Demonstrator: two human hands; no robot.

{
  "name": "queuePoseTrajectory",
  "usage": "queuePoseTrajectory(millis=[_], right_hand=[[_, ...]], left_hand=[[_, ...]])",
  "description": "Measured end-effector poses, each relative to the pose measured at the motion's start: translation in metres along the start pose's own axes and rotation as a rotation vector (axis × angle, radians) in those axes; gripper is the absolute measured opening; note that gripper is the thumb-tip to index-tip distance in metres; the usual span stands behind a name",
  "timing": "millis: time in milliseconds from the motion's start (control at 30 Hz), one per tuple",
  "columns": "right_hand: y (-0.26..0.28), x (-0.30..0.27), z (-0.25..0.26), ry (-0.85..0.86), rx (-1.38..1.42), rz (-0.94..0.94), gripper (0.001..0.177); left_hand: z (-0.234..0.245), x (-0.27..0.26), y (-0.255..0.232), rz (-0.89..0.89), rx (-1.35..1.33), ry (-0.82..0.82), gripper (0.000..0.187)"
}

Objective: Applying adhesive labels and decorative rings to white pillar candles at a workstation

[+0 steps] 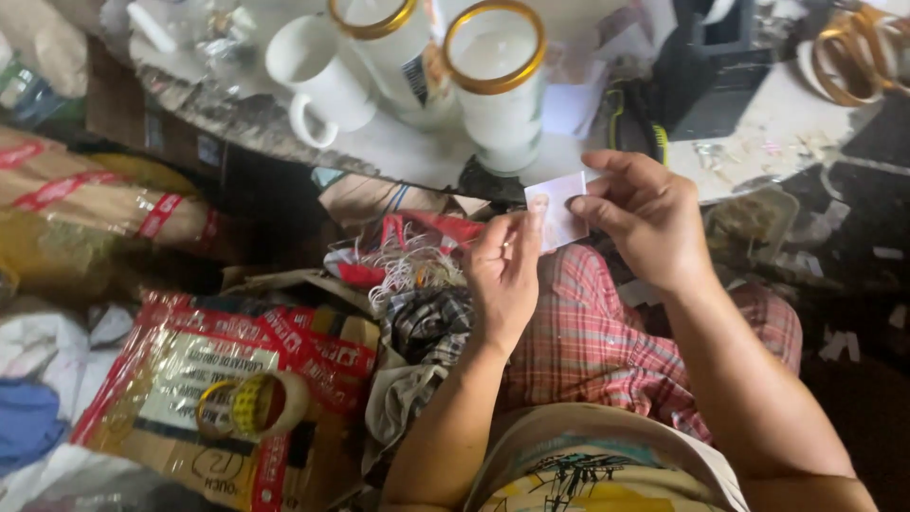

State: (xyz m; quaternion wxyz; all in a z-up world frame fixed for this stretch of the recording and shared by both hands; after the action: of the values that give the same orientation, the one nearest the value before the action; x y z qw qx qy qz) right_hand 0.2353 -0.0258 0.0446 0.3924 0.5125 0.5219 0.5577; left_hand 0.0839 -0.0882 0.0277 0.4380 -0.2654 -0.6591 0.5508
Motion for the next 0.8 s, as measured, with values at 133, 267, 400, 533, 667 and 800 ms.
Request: queuePoseTrajectory(millis=[133, 267, 400, 533, 667, 800], right_hand=[[0.005, -0.006, 0.002, -0.089, 0.064, 0.035, 0.050], [-0.003, -0.007, 0.016, -0.031, 0.132, 0.038, 0.047], [-0.020, -0.008, 0.029, -0.006, 0.220, 0.016, 0.039], [-0.024, -0.012, 0.032, 0.018, 0.292, -0.003, 0.043], [-0.020, -0.016, 0.032, 0.035, 0.289, 0.018, 0.045], [-0.017, -0.019, 0.034, 0.029, 0.258, 0.016, 0.038]], left_hand=[[-0.015, -0.005, -0.013, 0.049, -0.006, 0.175, 0.015], [-0.019, -0.007, -0.013, 0.101, -0.110, 0.154, 0.013], [-0.019, -0.011, -0.014, 0.117, -0.194, 0.181, 0.011], [-0.019, -0.012, -0.017, 0.097, -0.174, 0.209, 0.013], [-0.022, -0.012, -0.029, 0.074, -0.084, 0.272, 0.017], [-0.025, -0.013, -0.024, 0.072, -0.053, 0.291, 0.022]])
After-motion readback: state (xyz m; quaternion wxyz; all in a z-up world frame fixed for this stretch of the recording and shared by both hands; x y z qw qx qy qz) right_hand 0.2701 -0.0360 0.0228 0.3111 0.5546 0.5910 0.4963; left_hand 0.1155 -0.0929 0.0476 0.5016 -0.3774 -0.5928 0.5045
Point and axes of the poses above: each hand's wrist, its own x-axis towards the middle knuckle, its own z-axis out of the back of the hand, y = z × x, the point moved 4 cm from there along x, towards the middle knuckle, and after that the axes turned 8 degrees about x, right-handed, at the moved point
